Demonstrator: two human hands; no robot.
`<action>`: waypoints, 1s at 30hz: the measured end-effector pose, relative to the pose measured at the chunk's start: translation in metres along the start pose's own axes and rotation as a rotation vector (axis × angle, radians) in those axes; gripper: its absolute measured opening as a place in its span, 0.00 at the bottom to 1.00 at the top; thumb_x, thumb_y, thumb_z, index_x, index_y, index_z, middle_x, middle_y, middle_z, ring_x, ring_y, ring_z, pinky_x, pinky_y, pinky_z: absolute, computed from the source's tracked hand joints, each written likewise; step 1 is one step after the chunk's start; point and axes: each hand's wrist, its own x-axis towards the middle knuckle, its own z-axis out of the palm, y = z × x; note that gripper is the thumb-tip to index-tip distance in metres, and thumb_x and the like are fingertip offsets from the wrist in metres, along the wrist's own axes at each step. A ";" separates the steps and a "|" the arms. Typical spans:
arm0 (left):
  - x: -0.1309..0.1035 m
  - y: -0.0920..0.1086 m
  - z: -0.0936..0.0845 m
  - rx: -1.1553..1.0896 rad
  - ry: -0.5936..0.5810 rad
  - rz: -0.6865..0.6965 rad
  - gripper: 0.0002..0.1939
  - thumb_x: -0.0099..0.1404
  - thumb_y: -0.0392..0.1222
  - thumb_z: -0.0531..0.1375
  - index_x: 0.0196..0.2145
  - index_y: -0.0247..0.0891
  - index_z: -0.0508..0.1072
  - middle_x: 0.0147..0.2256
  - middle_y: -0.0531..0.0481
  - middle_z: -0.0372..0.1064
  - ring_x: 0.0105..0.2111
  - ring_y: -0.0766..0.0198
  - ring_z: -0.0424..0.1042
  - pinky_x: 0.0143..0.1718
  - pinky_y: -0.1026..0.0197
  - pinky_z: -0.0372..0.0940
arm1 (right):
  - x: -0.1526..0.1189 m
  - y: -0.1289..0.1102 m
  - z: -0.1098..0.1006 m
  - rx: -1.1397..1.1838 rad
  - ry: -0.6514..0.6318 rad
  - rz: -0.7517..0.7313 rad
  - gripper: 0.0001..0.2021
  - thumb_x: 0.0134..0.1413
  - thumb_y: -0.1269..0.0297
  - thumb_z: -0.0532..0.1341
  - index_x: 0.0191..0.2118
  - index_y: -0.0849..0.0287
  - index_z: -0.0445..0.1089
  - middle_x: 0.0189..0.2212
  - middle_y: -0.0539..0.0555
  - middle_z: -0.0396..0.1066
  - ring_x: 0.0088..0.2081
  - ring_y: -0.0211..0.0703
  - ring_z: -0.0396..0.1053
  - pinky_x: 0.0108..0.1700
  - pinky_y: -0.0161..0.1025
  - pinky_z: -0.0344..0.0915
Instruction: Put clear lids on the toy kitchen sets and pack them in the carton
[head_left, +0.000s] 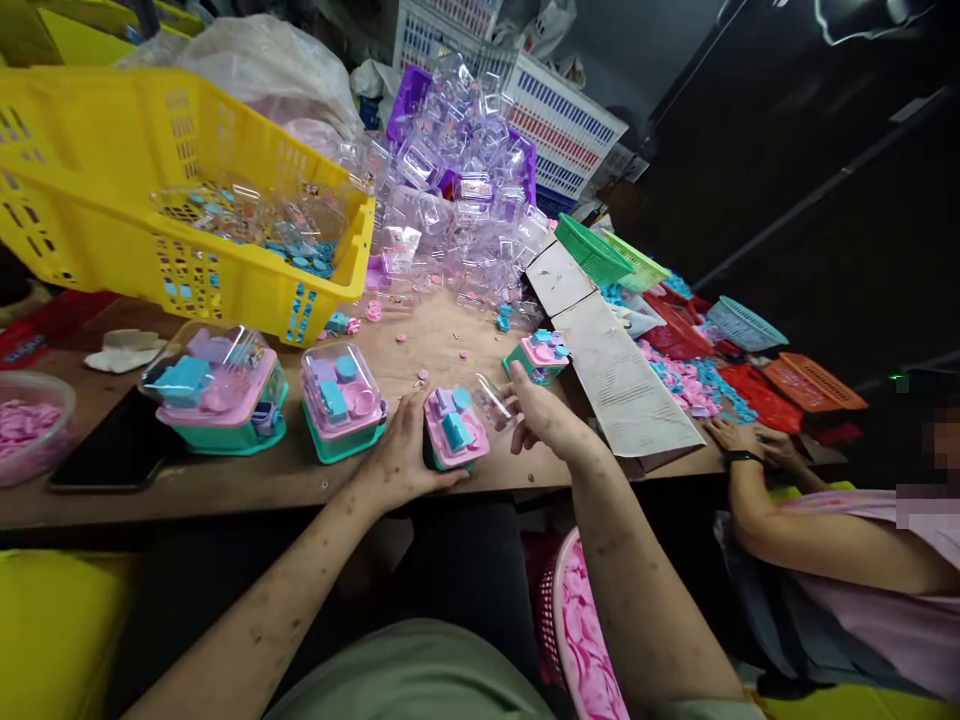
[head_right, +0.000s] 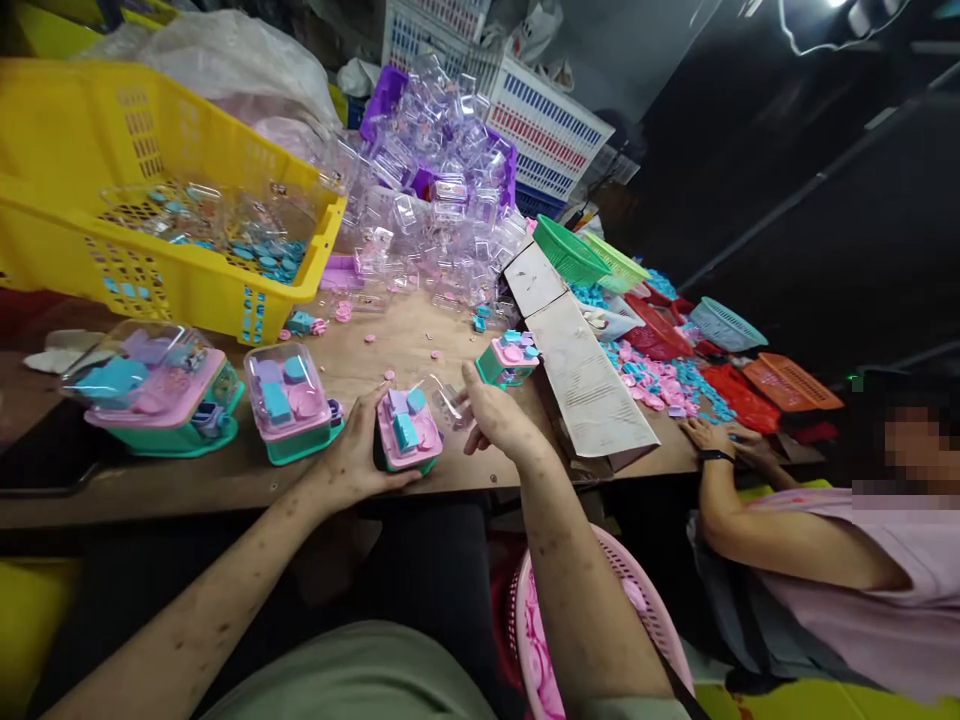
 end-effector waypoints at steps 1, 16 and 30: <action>0.000 0.000 -0.001 0.003 -0.007 0.000 0.72 0.57 0.55 0.84 0.82 0.48 0.42 0.77 0.30 0.55 0.78 0.29 0.61 0.78 0.28 0.63 | 0.002 0.002 0.005 -0.037 0.000 -0.024 0.41 0.79 0.26 0.43 0.61 0.58 0.75 0.26 0.53 0.78 0.18 0.42 0.72 0.23 0.36 0.66; -0.001 0.004 0.006 -0.034 -0.002 -0.025 0.82 0.51 0.53 0.86 0.84 0.48 0.35 0.81 0.25 0.45 0.80 0.25 0.56 0.78 0.23 0.60 | 0.021 0.020 0.026 0.216 0.191 -0.903 0.26 0.74 0.40 0.61 0.65 0.51 0.74 0.61 0.61 0.80 0.59 0.61 0.80 0.66 0.64 0.76; 0.003 0.003 0.002 -0.076 -0.067 -0.041 0.78 0.54 0.57 0.85 0.83 0.44 0.39 0.79 0.25 0.53 0.81 0.26 0.55 0.79 0.24 0.58 | -0.019 -0.031 0.011 -0.272 0.322 -0.989 0.19 0.81 0.49 0.58 0.66 0.49 0.76 0.60 0.60 0.79 0.56 0.58 0.80 0.64 0.61 0.76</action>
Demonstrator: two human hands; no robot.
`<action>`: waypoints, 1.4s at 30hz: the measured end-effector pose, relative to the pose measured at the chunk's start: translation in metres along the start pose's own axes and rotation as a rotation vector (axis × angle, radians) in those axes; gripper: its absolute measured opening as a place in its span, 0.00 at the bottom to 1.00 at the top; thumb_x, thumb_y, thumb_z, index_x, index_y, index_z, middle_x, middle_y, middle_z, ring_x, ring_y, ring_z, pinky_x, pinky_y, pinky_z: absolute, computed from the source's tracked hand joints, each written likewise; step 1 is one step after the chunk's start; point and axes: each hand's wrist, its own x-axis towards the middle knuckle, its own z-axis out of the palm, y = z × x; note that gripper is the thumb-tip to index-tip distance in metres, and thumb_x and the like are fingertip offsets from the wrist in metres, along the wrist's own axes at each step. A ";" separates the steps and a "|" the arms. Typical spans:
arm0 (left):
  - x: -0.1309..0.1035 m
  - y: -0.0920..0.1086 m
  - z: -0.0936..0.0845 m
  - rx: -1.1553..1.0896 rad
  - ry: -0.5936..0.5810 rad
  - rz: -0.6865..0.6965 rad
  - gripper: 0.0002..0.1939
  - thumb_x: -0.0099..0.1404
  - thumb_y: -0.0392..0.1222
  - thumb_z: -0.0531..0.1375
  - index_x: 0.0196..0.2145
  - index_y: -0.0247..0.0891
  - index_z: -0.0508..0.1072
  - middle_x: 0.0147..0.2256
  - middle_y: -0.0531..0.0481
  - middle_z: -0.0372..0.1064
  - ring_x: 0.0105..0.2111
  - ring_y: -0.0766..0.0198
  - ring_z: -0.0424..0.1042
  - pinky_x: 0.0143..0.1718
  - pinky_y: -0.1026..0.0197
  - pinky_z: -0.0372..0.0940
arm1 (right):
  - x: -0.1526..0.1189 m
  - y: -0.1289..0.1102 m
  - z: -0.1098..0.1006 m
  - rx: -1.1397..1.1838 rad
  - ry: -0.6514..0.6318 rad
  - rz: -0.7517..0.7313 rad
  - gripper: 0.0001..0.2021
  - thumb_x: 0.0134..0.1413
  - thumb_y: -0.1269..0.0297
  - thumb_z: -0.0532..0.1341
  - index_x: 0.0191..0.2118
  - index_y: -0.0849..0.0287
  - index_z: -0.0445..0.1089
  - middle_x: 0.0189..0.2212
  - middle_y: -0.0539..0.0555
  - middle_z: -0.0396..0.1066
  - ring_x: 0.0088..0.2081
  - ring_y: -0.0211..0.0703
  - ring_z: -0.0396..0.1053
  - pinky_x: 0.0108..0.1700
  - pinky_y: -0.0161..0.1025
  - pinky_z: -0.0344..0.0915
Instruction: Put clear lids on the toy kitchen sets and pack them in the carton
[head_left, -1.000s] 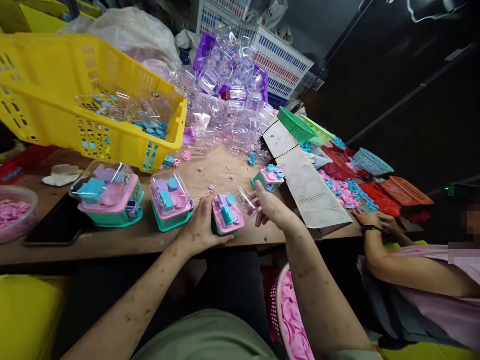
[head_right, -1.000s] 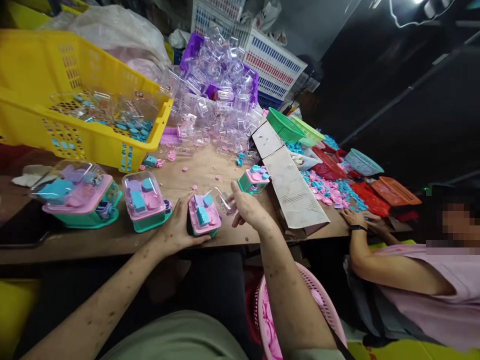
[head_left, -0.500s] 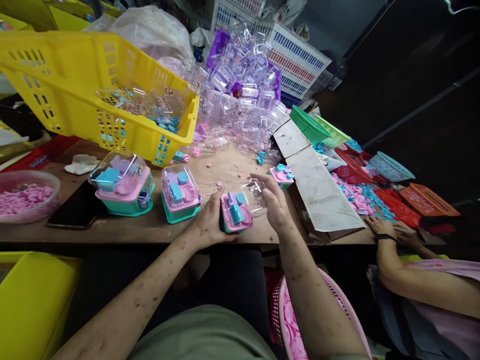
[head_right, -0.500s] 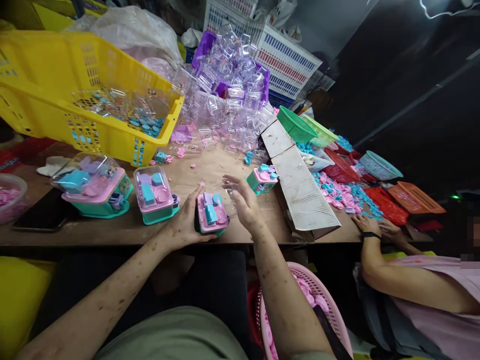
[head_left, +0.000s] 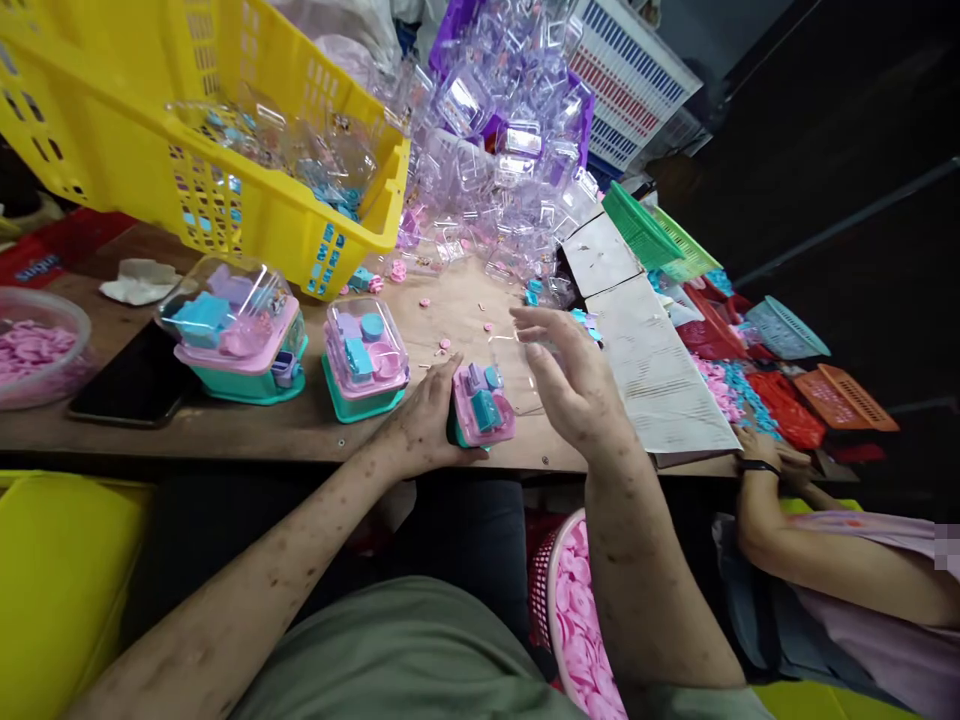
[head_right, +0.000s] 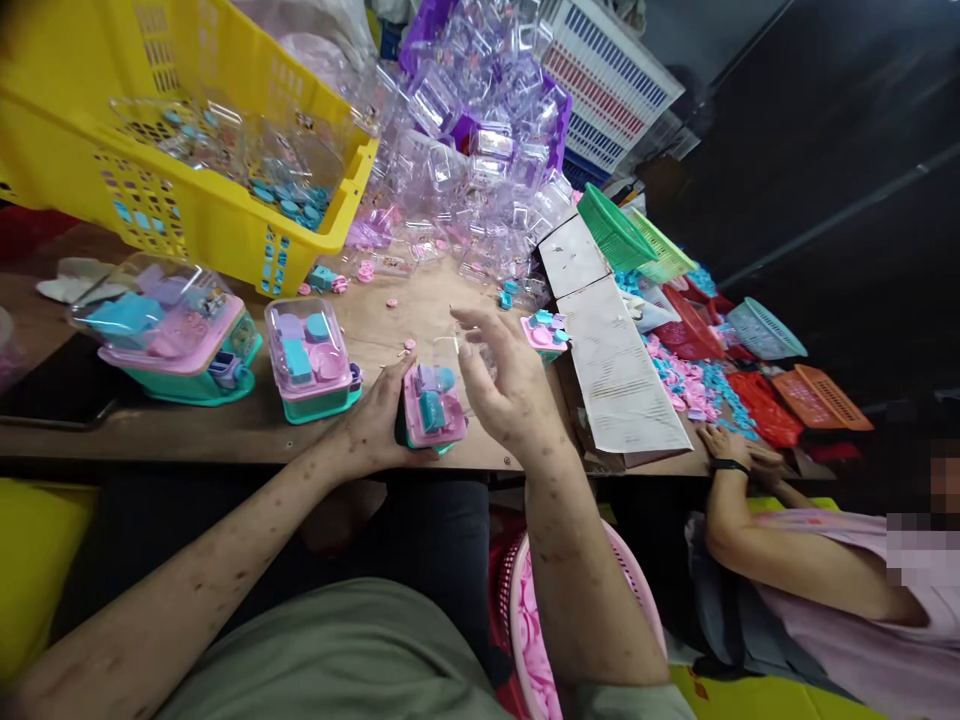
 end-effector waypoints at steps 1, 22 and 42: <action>0.000 0.000 0.000 0.003 0.003 0.007 0.78 0.54 0.57 0.85 0.83 0.44 0.38 0.79 0.26 0.53 0.81 0.26 0.55 0.79 0.25 0.58 | 0.000 0.002 -0.007 -0.019 0.000 0.008 0.20 0.81 0.49 0.58 0.65 0.49 0.77 0.60 0.60 0.79 0.57 0.58 0.79 0.64 0.61 0.76; 0.000 0.003 -0.003 -0.024 -0.011 0.010 0.78 0.55 0.61 0.85 0.83 0.45 0.37 0.81 0.25 0.46 0.80 0.26 0.54 0.80 0.24 0.55 | -0.022 -0.040 -0.028 -0.242 -0.033 -0.031 0.24 0.83 0.50 0.56 0.75 0.50 0.69 0.65 0.63 0.76 0.64 0.61 0.76 0.69 0.64 0.75; 0.004 0.002 0.009 -0.133 0.048 0.034 0.71 0.50 0.53 0.86 0.78 0.41 0.49 0.74 0.26 0.60 0.77 0.26 0.62 0.75 0.23 0.63 | -0.015 -0.032 0.033 -0.431 -0.165 -0.142 0.21 0.83 0.61 0.53 0.71 0.48 0.74 0.62 0.63 0.74 0.66 0.61 0.74 0.71 0.66 0.72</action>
